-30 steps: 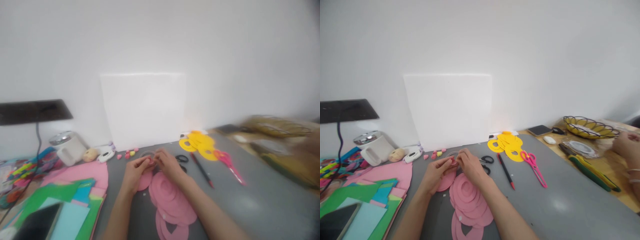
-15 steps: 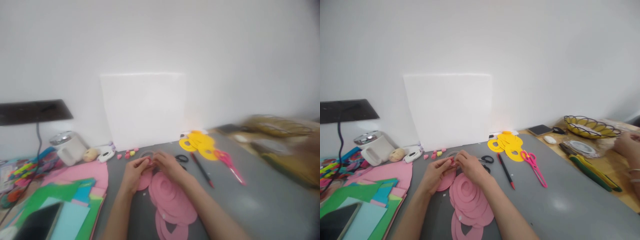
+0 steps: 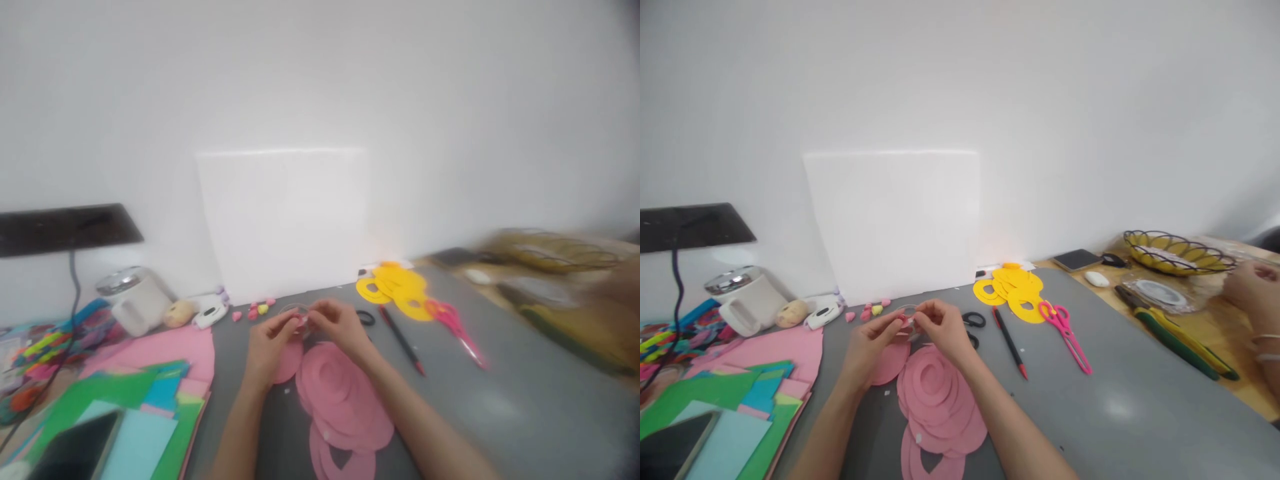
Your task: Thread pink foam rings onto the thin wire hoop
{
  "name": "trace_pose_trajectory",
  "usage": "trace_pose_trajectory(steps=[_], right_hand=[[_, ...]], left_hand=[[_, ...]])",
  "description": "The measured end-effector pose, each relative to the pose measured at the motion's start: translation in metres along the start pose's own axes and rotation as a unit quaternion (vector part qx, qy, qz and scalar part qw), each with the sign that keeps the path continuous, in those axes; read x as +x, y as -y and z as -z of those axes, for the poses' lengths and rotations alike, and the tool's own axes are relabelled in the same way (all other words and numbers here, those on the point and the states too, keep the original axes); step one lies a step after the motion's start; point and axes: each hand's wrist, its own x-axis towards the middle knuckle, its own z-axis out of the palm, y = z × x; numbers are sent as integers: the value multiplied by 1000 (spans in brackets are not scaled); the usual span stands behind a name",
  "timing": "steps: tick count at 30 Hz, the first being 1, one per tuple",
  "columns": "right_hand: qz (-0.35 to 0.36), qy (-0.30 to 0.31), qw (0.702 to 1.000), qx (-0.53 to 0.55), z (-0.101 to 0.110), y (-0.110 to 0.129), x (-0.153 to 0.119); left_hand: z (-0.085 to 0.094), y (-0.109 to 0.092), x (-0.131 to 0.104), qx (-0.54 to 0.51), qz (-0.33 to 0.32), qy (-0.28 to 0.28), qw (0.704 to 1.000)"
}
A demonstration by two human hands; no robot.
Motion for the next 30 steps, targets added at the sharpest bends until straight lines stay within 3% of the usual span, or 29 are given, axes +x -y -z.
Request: trace_pose_trajectory(steps=[4, 8, 14, 16, 20, 24, 26, 30], right_hand=[[-90, 7, 993, 75, 1, 2, -1], [-110, 11, 990, 92, 1, 3, -2], [-83, 41, 991, 99, 3, -2, 0], [-52, 23, 995, 79, 2, -4, 0], [86, -87, 988, -94, -3, -4, -3], [177, -94, 954, -223, -7, -1, -8], [169, -83, 954, -234, -8, 0, -10], [87, -74, 977, -178, -9, 0, -10]], left_hand=[[-1, 3, 0, 57, -41, 13, 997], [-2, 7, 1, 104, -64, 27, 992], [-1, 5, 1, 61, -51, 16, 997], [0, 5, 1, 24, -35, 9, 999], [-1, 6, 2, 3, -27, -19, 999], [-4, 7, 1, 5, -28, -21, 999], [-4, 8, 1, 23, -41, -16, 999], [-2, 11, 2, 106, -85, -13, 991]])
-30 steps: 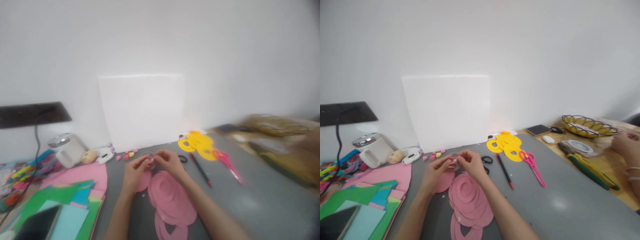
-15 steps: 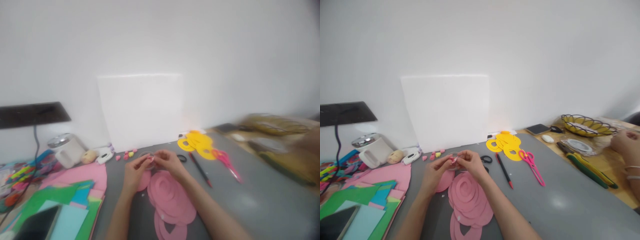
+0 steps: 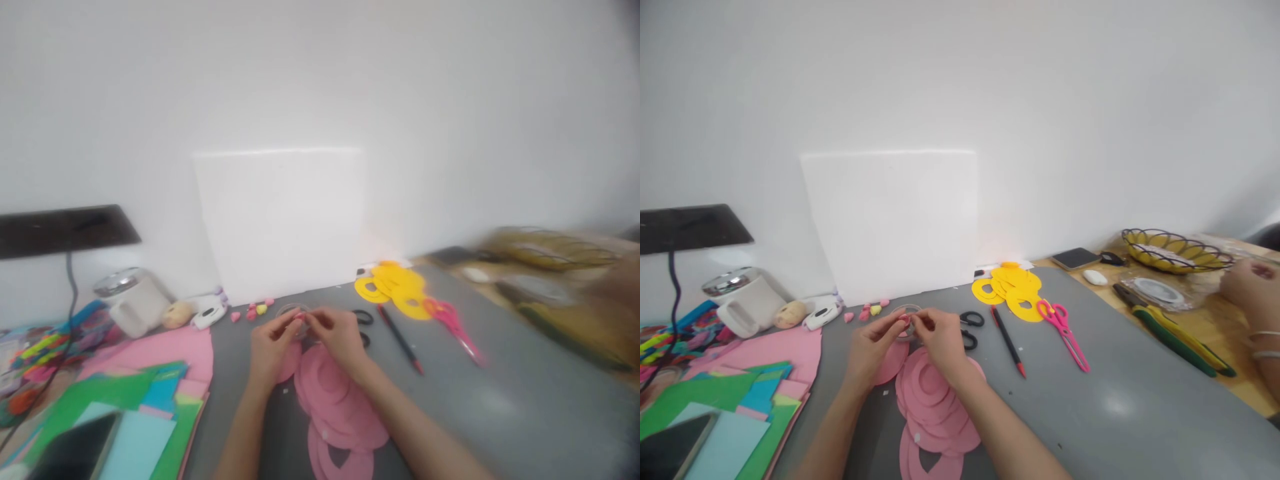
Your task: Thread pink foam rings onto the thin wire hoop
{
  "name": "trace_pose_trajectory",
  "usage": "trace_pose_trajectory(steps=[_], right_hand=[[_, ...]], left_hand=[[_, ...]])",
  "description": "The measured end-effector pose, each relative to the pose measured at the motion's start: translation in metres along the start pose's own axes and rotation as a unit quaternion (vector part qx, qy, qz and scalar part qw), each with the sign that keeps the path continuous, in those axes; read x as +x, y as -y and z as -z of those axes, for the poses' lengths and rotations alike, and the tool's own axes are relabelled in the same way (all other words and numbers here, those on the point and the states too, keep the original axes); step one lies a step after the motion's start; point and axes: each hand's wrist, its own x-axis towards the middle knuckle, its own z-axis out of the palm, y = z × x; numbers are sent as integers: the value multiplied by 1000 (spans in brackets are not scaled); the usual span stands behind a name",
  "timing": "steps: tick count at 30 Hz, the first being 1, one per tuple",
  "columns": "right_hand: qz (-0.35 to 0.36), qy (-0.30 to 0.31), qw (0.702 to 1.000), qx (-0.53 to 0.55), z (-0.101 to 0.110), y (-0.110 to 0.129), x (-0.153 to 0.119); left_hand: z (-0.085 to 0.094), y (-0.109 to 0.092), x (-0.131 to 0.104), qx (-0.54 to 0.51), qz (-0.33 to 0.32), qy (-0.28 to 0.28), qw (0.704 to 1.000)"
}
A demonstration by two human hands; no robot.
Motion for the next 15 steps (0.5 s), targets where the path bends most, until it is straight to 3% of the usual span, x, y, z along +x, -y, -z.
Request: trace_pose_trajectory(steps=[4, 15], right_hand=[[-54, 28, 997, 46, 0, -1, 2], [-19, 23, 999, -19, -1, -3, 1]], left_hand=[[-1, 3, 0, 72, -44, -6, 996], [-8, 5, -3, 144, -81, -32, 986]])
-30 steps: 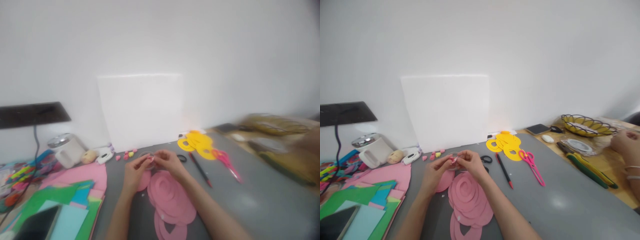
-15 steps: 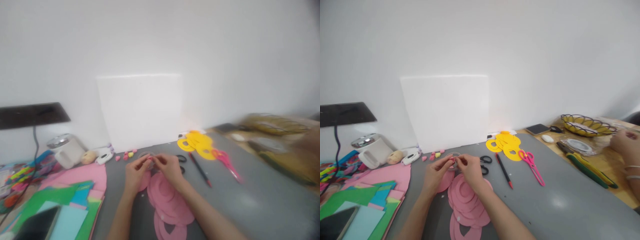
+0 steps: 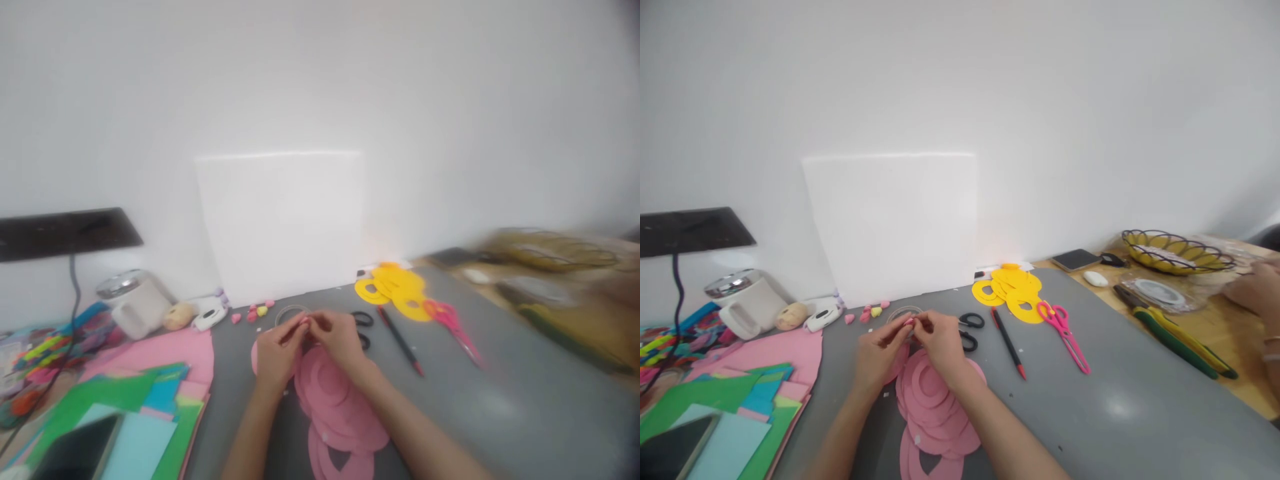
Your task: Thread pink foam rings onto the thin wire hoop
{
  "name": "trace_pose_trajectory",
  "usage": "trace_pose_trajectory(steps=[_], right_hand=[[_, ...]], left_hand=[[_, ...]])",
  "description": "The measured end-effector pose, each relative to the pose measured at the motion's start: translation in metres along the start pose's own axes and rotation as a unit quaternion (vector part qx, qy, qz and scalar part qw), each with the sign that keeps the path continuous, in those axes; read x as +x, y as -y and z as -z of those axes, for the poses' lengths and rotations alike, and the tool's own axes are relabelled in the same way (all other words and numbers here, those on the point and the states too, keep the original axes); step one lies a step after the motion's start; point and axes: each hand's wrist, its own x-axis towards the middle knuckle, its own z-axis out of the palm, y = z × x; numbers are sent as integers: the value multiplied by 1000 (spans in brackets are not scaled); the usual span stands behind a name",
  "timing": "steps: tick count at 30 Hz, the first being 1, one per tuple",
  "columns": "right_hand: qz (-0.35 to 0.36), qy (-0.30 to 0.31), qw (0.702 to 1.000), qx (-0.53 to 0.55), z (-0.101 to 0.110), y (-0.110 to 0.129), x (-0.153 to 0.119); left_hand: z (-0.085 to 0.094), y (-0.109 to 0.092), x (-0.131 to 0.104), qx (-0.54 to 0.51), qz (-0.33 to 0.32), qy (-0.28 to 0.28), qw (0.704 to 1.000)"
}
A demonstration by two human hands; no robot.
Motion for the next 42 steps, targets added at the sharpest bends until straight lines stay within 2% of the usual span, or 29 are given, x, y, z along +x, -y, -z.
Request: trace_pose_trajectory(steps=[3, 8, 12, 17, 23, 29, 37, 42], right_hand=[[9, 5, 1000, -10, 0, -1, 0], [4, 17, 999, 45, 0, 1, 0], [7, -1, 1000, 23, 0, 2, 0], [8, 6, 1000, 4, 0, 1, 0], [-22, 39, 998, 36, 2, -2, 3], [-9, 29, 1000, -5, 2, -3, 4], [-75, 62, 984, 146, 2, 0, 4], [-81, 72, 980, 169, 5, -4, 6]], left_hand=[[0, 1, 0, -7, -2, 4, 1000], [-1, 3, 0, -14, -3, -5, 1000], [-2, 2, -2, -6, -16, -7, 1000], [-3, 1, -2, -1, -15, -5, 1000], [2, 0, 1, -2, -3, 20, 1000], [4, 0, 1, 3, -12, 27, 1000], [7, 0, 3, 17, -1, 37, 999], [7, 0, 1, 44, -39, 38, 998]])
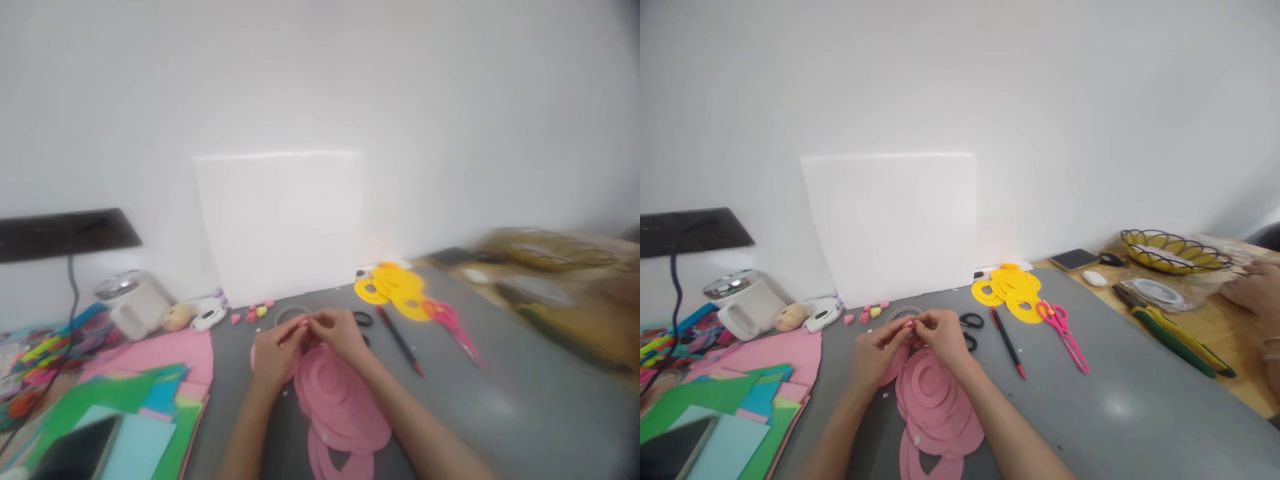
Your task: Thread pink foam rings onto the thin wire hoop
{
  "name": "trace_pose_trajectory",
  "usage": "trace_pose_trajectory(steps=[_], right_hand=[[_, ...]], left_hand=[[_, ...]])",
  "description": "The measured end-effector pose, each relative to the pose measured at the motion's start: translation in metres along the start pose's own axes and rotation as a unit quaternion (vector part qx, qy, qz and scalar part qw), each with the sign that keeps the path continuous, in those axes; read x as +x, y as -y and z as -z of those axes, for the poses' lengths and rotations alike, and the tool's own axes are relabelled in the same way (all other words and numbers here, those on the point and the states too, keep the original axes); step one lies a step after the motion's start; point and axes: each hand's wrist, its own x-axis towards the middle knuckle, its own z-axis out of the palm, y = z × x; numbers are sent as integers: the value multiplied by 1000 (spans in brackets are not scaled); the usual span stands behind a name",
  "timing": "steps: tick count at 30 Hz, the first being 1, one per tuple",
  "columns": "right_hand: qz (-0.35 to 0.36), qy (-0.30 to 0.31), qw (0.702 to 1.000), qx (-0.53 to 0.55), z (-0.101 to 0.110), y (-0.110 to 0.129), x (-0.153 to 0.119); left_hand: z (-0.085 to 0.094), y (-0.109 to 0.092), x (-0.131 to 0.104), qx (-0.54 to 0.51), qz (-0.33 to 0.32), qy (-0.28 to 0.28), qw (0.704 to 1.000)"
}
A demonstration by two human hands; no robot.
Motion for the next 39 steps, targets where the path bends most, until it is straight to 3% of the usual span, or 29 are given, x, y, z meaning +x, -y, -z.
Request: trace_pose_trajectory(steps=[8, 16, 39], right_hand=[[-14, -9, 1000, 11, 3, 0, 2], [-59, 1, 996, 63, 3, 7, 1], [-54, 7, 998, 43, 5, 3, 3]], left_hand=[[-5, 1, -3, 53, -65, -3, 997], [-5, -4, -3, 54, -75, -15, 996], [-5, -3, -4, 76, -84, -8, 994]])
